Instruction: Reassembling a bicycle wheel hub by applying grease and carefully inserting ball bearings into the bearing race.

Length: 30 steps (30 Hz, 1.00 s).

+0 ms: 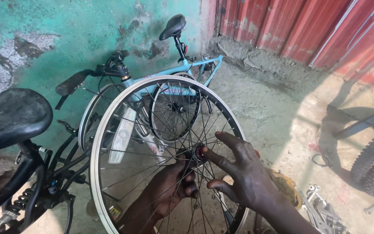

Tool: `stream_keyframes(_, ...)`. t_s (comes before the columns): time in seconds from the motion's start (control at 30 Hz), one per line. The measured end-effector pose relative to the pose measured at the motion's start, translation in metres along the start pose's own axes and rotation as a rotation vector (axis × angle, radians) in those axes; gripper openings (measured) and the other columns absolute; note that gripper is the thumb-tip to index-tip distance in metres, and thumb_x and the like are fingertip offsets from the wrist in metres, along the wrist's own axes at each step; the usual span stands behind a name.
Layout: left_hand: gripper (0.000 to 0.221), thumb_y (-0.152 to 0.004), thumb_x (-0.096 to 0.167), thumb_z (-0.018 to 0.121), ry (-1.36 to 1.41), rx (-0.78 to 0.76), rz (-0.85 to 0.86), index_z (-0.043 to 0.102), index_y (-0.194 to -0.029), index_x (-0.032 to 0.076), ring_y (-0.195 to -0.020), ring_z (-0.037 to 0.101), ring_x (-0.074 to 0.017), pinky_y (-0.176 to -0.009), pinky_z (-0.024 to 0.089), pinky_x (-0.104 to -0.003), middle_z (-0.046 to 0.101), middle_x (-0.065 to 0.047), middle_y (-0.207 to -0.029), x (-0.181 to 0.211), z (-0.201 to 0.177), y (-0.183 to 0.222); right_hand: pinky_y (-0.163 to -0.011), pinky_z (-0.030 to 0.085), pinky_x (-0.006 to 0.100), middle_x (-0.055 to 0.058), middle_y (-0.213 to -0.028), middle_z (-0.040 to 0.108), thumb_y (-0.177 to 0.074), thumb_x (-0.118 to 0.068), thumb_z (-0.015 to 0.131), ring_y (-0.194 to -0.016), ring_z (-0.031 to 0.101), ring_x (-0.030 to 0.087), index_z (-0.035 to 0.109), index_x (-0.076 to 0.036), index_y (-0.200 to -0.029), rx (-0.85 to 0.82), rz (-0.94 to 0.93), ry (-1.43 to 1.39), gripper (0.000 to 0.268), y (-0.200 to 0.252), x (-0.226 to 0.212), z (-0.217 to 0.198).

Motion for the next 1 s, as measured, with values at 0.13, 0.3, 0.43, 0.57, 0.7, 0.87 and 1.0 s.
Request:
stream_keyframes(0.13, 0.044, -0.110, 0.042, 0.044, 0.005, -0.017, 0.006, 0.059, -0.121, 0.002, -0.056, 0.049, -0.0164, -0.058, 0.048, -0.039, 0.052, -0.005, -0.075, 0.000, 0.003, -0.002, -0.100, 0.051, 0.056, 0.019, -0.150, 0.047, -0.094, -0.066, 0.044, -0.136, 0.051, 0.037, 0.066, -0.030, -0.137, 0.003, -0.026, 0.027, 0.061, -0.002, -0.002, 0.000)
stream_keyframes(0.3, 0.040, -0.109, 0.041, 0.046, -0.009, -0.047, 0.020, 0.058, -0.124, 0.006, -0.055, 0.050, -0.0163, -0.057, 0.051, -0.039, 0.053, -0.005, -0.074, 0.001, 0.005, -0.002, -0.104, 0.046, 0.055, 0.017, -0.151, 0.045, -0.089, -0.069, 0.052, -0.137, 0.048, 0.037, 0.066, -0.030, -0.138, -0.013, -0.041, 0.066, 0.065, -0.001, -0.004, 0.000)
stream_keyframes(0.43, 0.036, -0.110, 0.038, 0.046, 0.001, -0.048, 0.021, 0.058, -0.123, 0.006, -0.055, 0.050, -0.0168, -0.058, 0.050, -0.040, 0.054, -0.005, -0.075, -0.001, 0.000, -0.004, -0.106, 0.044, 0.056, 0.018, -0.150, 0.045, -0.089, -0.068, 0.054, -0.139, 0.045, 0.038, 0.068, -0.027, -0.135, -0.008, -0.063, 0.061, 0.064, -0.001, -0.009, 0.000)
stream_keyframes(0.57, 0.034, -0.108, 0.033, 0.048, -0.014, -0.010, 0.040, 0.057, -0.125, 0.004, -0.055, 0.050, -0.0178, -0.058, 0.050, -0.041, 0.054, -0.008, -0.076, -0.001, -0.006, -0.006, -0.101, 0.053, 0.054, 0.022, -0.146, 0.048, -0.090, -0.063, 0.055, -0.134, 0.051, 0.039, 0.075, -0.017, -0.117, 0.091, -0.027, -0.194, 0.057, -0.001, -0.009, -0.007)
stream_keyframes(0.7, 0.028, -0.108, 0.029, 0.051, -0.015, -0.048, 0.069, 0.056, -0.121, 0.005, -0.055, 0.051, -0.0176, -0.060, 0.051, -0.042, 0.055, -0.007, -0.077, 0.001, -0.006, -0.006, -0.097, 0.054, 0.054, 0.021, -0.141, 0.051, -0.089, -0.063, 0.056, -0.130, 0.052, 0.036, 0.071, -0.009, -0.093, 0.177, 0.159, -0.497, 0.056, -0.005, 0.001, -0.014)
stream_keyframes(0.87, 0.029, -0.108, 0.032, 0.052, -0.012, -0.005, 0.053, 0.056, -0.117, 0.005, -0.056, 0.052, -0.0178, -0.059, 0.049, -0.041, 0.055, -0.006, -0.075, 0.004, 0.000, -0.001, -0.084, 0.058, 0.043, 0.020, -0.145, 0.046, -0.087, -0.060, 0.061, -0.097, 0.061, 0.022, 0.073, -0.009, -0.118, 0.129, 0.149, -0.411, 0.061, -0.003, 0.003, -0.007)
stream_keyframes(1.0, 0.035, -0.109, 0.037, 0.049, -0.046, -0.009, 0.048, 0.058, -0.115, 0.004, -0.055, 0.051, -0.0182, -0.058, 0.051, -0.042, 0.054, -0.007, -0.074, 0.003, 0.000, -0.002, -0.100, 0.056, 0.053, 0.020, -0.150, 0.042, -0.087, -0.056, 0.067, -0.133, 0.050, 0.038, 0.070, -0.020, -0.124, 0.081, 0.079, -0.275, 0.051, -0.003, -0.004, -0.003)
Point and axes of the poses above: each hand's wrist, its own y-axis away from the middle knuckle, its own z-axis out of the palm, x = y × z, the point moved 10 cm from there along -y, towards the middle knuckle
